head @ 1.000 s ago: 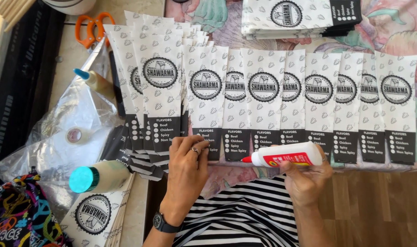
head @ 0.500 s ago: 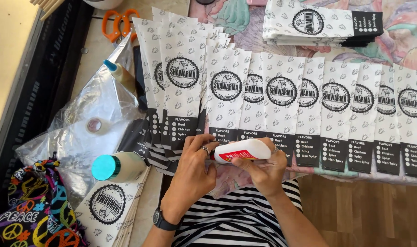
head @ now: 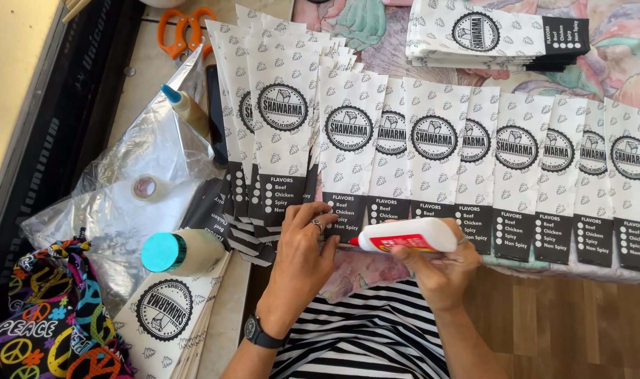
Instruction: Applying glue to the edges of paper shawarma wraps and pressing them to seal.
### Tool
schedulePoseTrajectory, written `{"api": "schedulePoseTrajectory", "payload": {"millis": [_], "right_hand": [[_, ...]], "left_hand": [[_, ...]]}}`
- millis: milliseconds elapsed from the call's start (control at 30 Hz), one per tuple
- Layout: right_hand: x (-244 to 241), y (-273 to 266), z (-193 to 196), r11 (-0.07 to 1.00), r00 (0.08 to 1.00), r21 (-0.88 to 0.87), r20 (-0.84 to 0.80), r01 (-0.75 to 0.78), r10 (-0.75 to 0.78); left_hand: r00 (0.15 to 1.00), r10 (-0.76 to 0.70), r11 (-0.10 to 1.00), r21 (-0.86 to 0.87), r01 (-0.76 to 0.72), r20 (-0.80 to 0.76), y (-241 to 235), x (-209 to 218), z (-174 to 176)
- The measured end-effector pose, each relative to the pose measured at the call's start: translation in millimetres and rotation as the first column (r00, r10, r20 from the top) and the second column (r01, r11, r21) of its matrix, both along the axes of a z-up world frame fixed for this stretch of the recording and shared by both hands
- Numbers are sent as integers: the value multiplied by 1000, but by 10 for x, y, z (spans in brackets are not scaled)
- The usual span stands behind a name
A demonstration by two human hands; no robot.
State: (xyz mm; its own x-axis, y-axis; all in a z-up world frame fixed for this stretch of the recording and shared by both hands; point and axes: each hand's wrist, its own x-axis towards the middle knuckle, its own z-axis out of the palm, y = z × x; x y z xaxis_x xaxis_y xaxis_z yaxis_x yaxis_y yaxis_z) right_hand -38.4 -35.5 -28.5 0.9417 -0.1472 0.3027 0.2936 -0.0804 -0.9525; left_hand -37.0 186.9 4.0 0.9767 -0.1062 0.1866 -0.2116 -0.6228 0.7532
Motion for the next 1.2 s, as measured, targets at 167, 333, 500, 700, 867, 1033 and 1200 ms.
{"api": "schedulePoseTrajectory", "payload": {"millis": [167, 333, 500, 700, 867, 1033, 1200], "right_hand": [[87, 289, -14, 996, 995, 12, 63, -83, 82], [94, 392, 22, 983, 978, 107, 163, -149, 131], [-79, -97, -144, 994, 993, -30, -45, 108, -109], [-104, -1106, -168, 860, 959, 428, -83, 279, -270], [-186, -2963, 68, 794, 815, 193, -210, 577, -541], [-74, -4316, 331, 520, 599, -520, -20, 678, -801], [79, -4855, 136, 154, 795, -882, 311, 445, -521]], "left_hand": [[1000, 27, 999, -20, -27, -3, 10, 17, 53], [999, 46, 999, -28, -46, -13, 18, 16, 79], [996, -23, 999, 40, 19, 89, -9, 6, 0], [981, -26, 857, 510, -76, 191, -217, -40, -165], [923, -4, 841, 501, -205, 385, -847, 114, 52], [883, -328, 940, 213, 268, 336, -2002, 215, 244], [706, -608, 788, 168, 592, 362, -3334, 225, 33]]}}
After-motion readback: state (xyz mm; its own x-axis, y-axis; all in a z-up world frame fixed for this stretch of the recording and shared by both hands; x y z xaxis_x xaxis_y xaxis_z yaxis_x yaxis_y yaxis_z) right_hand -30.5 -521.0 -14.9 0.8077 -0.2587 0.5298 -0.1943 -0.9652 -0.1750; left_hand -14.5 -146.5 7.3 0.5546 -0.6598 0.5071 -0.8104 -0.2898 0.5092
